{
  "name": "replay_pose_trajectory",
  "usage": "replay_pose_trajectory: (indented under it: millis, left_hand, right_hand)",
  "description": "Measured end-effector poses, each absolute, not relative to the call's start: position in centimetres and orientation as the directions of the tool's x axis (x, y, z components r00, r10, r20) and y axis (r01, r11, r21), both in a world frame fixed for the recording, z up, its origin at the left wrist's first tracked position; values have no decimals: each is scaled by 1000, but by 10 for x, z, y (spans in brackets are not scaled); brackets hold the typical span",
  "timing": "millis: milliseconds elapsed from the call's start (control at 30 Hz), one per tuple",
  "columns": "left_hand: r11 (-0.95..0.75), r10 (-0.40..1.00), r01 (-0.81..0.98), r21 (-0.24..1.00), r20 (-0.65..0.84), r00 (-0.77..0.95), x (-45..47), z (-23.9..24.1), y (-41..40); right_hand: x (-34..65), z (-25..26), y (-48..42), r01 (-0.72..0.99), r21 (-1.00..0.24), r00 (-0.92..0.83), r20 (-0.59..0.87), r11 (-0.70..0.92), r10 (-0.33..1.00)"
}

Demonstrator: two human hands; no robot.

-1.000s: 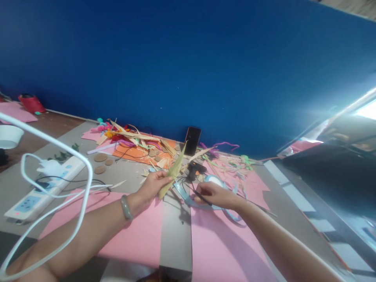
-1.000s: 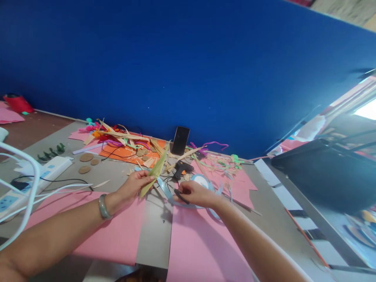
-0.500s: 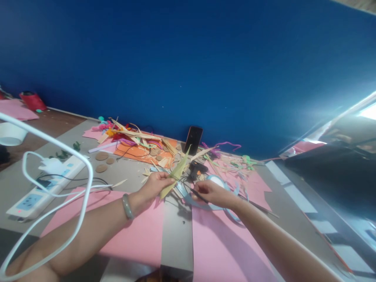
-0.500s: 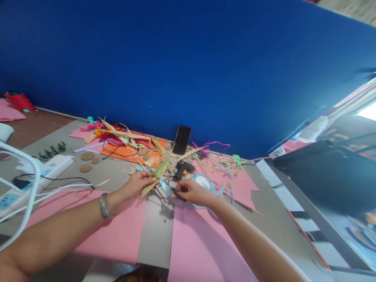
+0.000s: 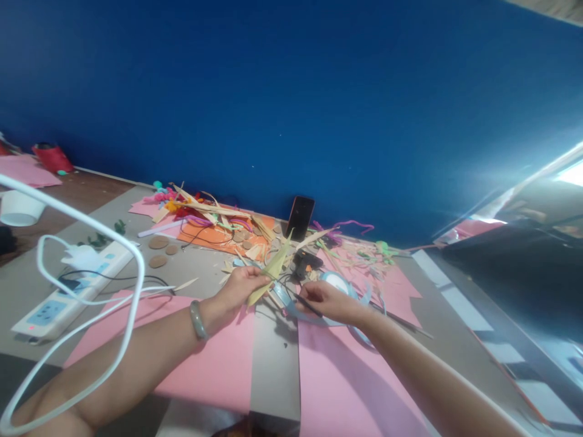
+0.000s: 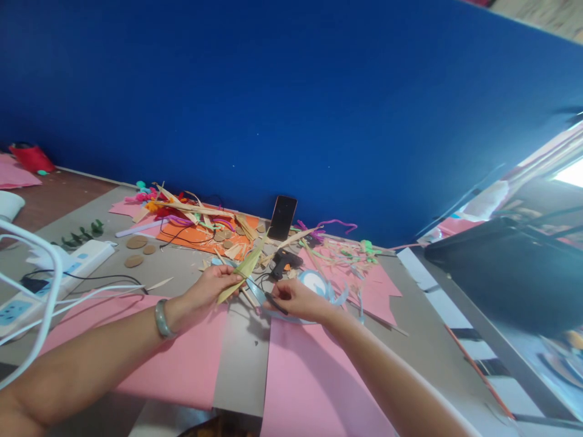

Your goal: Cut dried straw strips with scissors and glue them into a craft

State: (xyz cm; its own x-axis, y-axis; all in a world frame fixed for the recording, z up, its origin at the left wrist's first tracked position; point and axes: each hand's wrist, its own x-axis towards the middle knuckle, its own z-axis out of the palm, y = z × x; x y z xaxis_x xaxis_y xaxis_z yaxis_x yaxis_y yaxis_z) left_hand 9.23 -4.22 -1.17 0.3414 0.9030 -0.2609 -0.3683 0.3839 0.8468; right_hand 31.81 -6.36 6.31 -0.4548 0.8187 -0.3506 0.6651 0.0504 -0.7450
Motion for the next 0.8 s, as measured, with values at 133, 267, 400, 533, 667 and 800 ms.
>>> replay_pose_trajectory:
  millis: [133,267,400,533,667,800]
  left_hand:
    - [381,901,-369,848,-252,352,92,-12,-43]
    - [383,895,-363,849,-245,372,92,-12,-43]
    - [399,888,-357,845,-258,381,92,-10,-44]
    - [413,878,-357,838,-263,399,91,-5,-46]
    - [446,854,-338,829,-280,439,91,-3,-48]
    - [425,865,-336,840,-269,424,92,-7,-46]
  right_hand:
    - [315,64,-64,668,-743,-450,-358,42,818]
    - [317,61,-63,659,-752,-458,-384,17,802]
    - [320,59,-63,633,-774,-456,-387,-13,802]
    - [323,57,-62,627,-779,-455,-385,-19,803]
    - [323,54,-62,611,-791,-447,-382,-36,809]
    - [322,52,-63,635,-773,-451,-382,-11,807]
